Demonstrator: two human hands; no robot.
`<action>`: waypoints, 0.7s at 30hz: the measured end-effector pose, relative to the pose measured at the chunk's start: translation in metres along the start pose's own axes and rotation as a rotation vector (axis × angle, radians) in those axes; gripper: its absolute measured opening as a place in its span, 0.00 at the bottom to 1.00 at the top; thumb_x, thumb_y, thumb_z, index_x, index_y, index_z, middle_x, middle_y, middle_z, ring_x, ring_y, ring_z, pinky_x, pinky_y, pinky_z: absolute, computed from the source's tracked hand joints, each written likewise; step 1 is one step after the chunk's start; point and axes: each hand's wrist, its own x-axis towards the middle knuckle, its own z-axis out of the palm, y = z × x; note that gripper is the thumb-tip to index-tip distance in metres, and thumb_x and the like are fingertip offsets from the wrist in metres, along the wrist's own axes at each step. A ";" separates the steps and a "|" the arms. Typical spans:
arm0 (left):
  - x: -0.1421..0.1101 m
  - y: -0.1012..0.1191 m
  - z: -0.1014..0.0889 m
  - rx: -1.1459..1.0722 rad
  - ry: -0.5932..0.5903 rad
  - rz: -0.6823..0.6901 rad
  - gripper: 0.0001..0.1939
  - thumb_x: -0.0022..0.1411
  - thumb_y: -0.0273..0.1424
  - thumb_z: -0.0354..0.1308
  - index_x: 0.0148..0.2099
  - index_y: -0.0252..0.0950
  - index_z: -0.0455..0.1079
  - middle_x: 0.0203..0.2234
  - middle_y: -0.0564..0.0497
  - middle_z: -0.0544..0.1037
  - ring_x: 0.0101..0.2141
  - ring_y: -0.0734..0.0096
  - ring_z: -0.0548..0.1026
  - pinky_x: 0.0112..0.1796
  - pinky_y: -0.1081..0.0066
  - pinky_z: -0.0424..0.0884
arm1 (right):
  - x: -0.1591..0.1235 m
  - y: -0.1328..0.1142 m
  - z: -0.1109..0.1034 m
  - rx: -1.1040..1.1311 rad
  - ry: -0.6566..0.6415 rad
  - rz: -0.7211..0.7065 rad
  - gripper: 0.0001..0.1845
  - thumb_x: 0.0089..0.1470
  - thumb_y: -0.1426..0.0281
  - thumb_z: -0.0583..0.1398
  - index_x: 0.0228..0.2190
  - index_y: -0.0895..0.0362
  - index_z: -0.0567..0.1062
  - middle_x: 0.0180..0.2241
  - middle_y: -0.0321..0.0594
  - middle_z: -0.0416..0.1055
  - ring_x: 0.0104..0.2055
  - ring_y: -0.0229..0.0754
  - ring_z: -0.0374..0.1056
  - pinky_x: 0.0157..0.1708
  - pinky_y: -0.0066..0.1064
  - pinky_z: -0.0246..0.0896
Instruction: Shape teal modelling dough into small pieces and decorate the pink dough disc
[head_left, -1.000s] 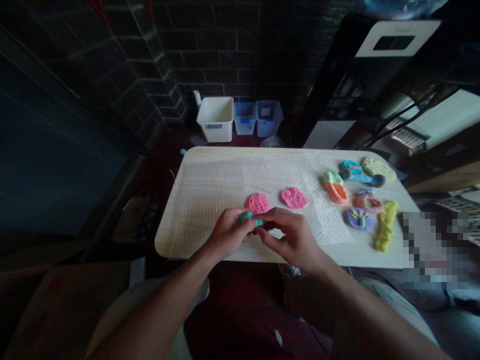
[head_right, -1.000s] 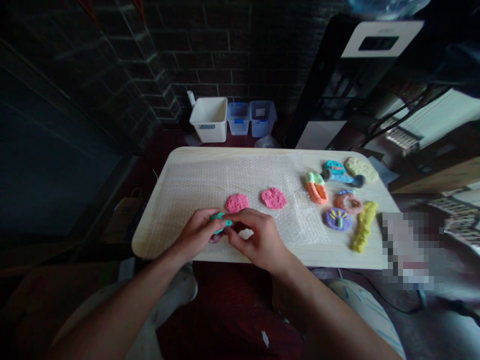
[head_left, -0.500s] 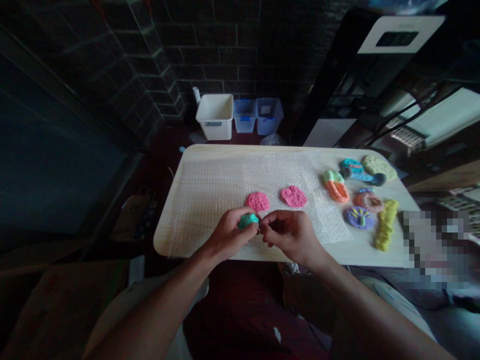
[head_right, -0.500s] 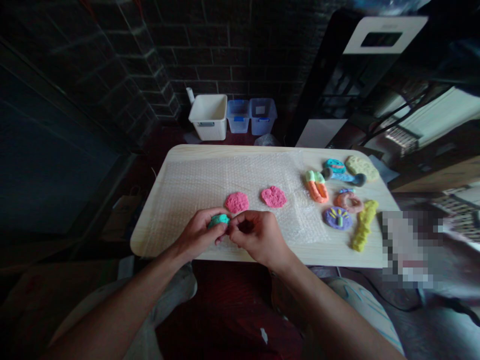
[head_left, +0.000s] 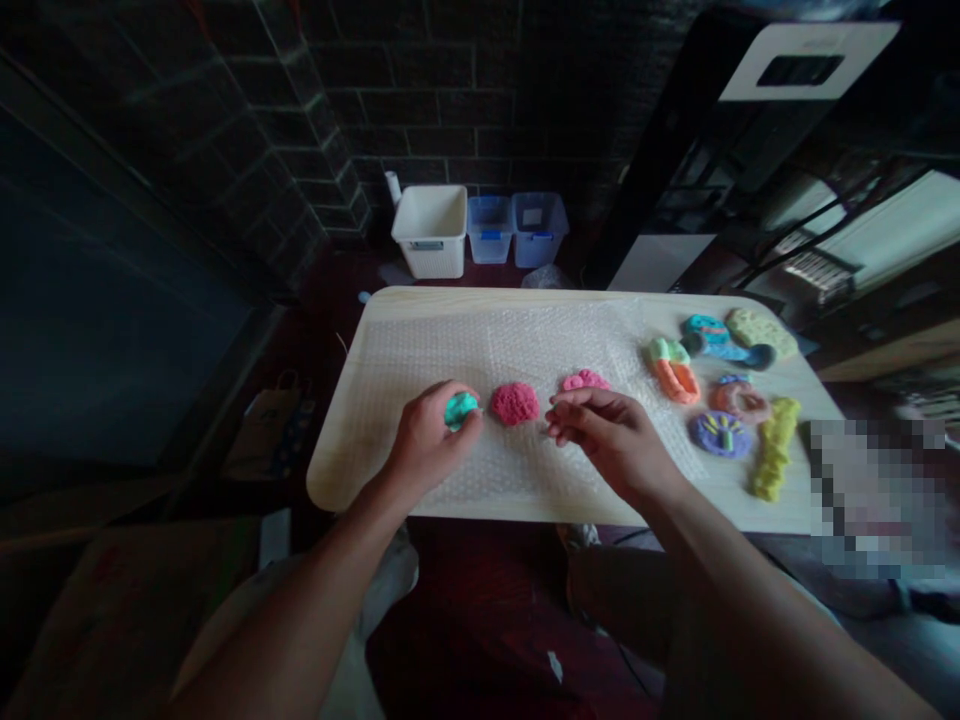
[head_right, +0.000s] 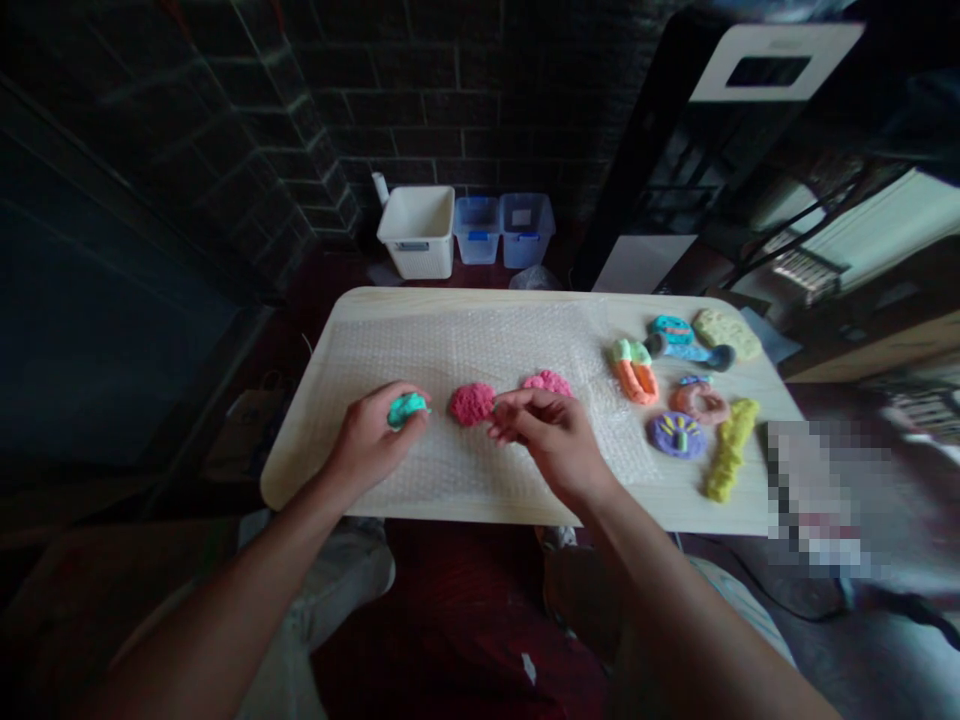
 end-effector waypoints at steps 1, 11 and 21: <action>0.002 -0.004 -0.002 0.053 0.029 0.051 0.05 0.64 0.29 0.59 0.41 0.37 0.76 0.36 0.49 0.79 0.38 0.63 0.78 0.42 0.65 0.71 | 0.003 -0.002 -0.005 0.019 0.034 -0.019 0.12 0.49 0.62 0.76 0.33 0.55 0.87 0.31 0.40 0.82 0.31 0.38 0.76 0.35 0.30 0.73; 0.003 -0.034 0.003 0.401 -0.074 0.198 0.17 0.68 0.29 0.63 0.58 0.36 0.75 0.47 0.42 0.76 0.50 0.51 0.74 0.55 0.51 0.72 | 0.012 -0.008 -0.025 -0.056 0.072 -0.012 0.18 0.46 0.57 0.79 0.29 0.58 0.84 0.30 0.41 0.80 0.27 0.37 0.73 0.29 0.31 0.73; -0.007 0.025 0.051 0.364 -0.205 0.441 0.11 0.72 0.32 0.62 0.53 0.35 0.76 0.46 0.43 0.77 0.50 0.52 0.73 0.52 0.54 0.72 | 0.012 -0.005 -0.030 -0.088 0.129 -0.032 0.22 0.49 0.55 0.77 0.37 0.59 0.84 0.38 0.48 0.85 0.40 0.47 0.83 0.47 0.40 0.81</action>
